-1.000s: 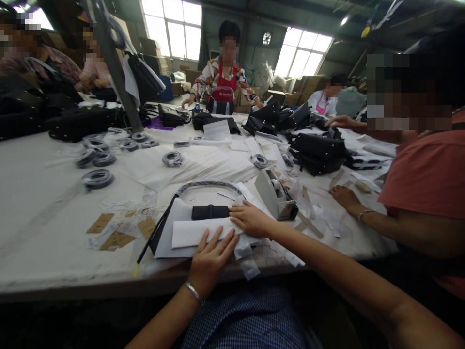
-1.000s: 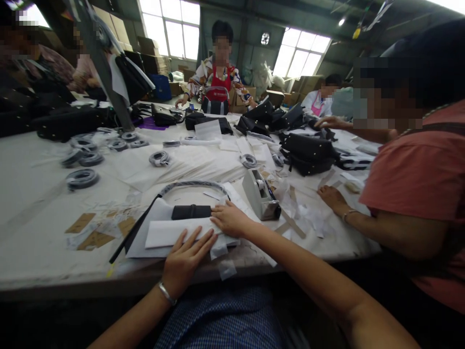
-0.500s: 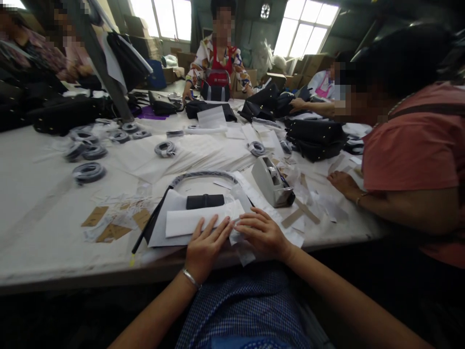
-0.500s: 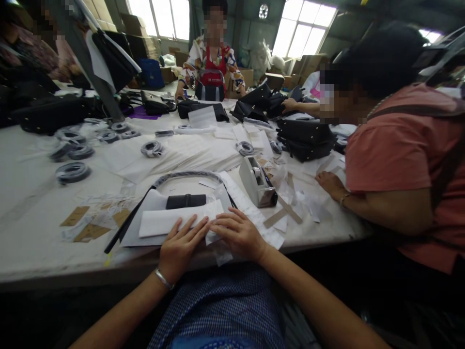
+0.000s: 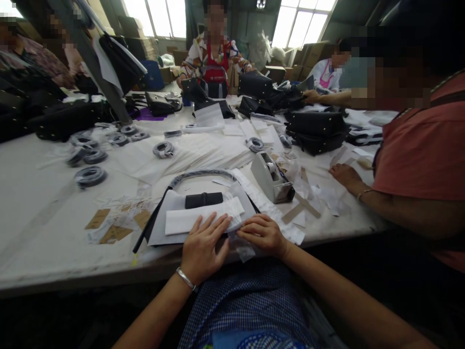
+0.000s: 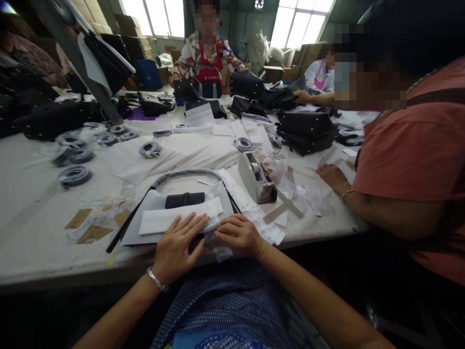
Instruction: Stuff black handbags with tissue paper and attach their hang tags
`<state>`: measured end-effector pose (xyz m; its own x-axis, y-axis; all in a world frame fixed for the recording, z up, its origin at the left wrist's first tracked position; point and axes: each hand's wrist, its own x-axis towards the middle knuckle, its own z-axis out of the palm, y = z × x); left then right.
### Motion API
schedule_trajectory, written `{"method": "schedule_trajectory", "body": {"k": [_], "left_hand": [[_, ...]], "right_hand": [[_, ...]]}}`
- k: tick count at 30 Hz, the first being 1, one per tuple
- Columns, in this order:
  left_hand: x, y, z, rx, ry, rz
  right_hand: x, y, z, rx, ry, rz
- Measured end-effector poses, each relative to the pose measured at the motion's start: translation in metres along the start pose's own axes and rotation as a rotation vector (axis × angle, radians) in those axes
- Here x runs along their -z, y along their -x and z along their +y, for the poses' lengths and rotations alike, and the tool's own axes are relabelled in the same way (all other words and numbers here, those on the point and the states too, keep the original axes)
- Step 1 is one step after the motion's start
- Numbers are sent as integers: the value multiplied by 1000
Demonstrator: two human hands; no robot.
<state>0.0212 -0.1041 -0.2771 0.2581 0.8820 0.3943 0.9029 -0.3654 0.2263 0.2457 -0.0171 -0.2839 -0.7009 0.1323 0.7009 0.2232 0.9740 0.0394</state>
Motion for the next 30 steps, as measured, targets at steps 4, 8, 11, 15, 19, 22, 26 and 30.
{"method": "schedule_trajectory", "body": {"k": [4, 8, 11, 15, 19, 22, 26, 30], "left_hand": [[-3, -3, 7, 43, -13, 63], [-22, -2, 9, 9, -123, 206], [-30, 0, 7, -11, -162, 242], [-32, 1, 5, -12, -168, 227], [-33, 1, 5, -7, -178, 236], [-33, 1, 6, -9, -176, 244], [-31, 1, 7, -12, -174, 237], [-34, 3, 5, -18, -191, 228]], "right_hand": [[-2, 2, 1, 5, -6, 5], [-1, 4, 0, -4, -17, 7], [6, 12, -5, -42, -58, -29], [20, 32, -18, -186, -112, -124], [18, 50, -32, -193, -117, -285], [2, 51, -38, -234, -98, -207], [-16, 41, -42, -241, -121, -61], [-15, 33, -53, -263, -141, -7]]}}
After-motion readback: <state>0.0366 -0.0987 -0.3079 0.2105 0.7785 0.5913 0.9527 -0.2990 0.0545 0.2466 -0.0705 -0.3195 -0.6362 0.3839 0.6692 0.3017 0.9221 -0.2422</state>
